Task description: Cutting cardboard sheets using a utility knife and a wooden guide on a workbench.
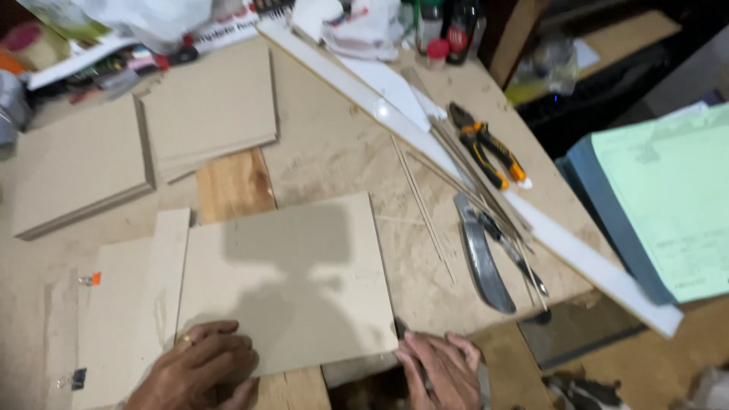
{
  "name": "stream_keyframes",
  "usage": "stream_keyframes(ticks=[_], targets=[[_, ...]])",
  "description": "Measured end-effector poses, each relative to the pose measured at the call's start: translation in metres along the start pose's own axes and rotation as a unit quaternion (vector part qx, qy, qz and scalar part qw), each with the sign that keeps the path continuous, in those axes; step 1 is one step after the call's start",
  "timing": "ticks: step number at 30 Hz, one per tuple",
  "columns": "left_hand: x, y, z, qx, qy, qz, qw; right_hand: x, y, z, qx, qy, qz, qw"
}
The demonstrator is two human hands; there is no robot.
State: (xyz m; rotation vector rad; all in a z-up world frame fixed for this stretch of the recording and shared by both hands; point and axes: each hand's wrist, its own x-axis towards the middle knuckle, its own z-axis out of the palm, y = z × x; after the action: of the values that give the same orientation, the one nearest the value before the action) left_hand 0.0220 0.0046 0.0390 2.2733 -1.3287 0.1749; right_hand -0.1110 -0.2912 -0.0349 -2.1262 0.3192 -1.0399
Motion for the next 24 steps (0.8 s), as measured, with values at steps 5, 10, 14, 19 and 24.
stream_keyframes(ticks=[5,10,14,19,24], targets=[[-0.006,-0.004,0.005,0.014,0.020,0.004,1.000,-0.025,0.048,0.006,-0.088,-0.160,0.066,0.981],[-0.013,-0.013,0.014,0.044,0.046,0.036,0.997,-0.070,0.119,0.024,-0.158,-0.247,0.073,0.953],[-0.017,-0.017,0.016,0.056,0.041,0.036,0.997,-0.058,0.117,0.024,-0.196,-0.302,0.123,0.925],[-0.027,-0.023,0.023,0.063,0.043,0.023,0.997,0.070,0.003,0.004,-0.143,-0.506,0.311,0.792],[-0.024,-0.026,0.027,0.067,0.049,0.081,0.993,0.113,-0.011,0.051,-0.082,-0.363,0.129,0.919]])
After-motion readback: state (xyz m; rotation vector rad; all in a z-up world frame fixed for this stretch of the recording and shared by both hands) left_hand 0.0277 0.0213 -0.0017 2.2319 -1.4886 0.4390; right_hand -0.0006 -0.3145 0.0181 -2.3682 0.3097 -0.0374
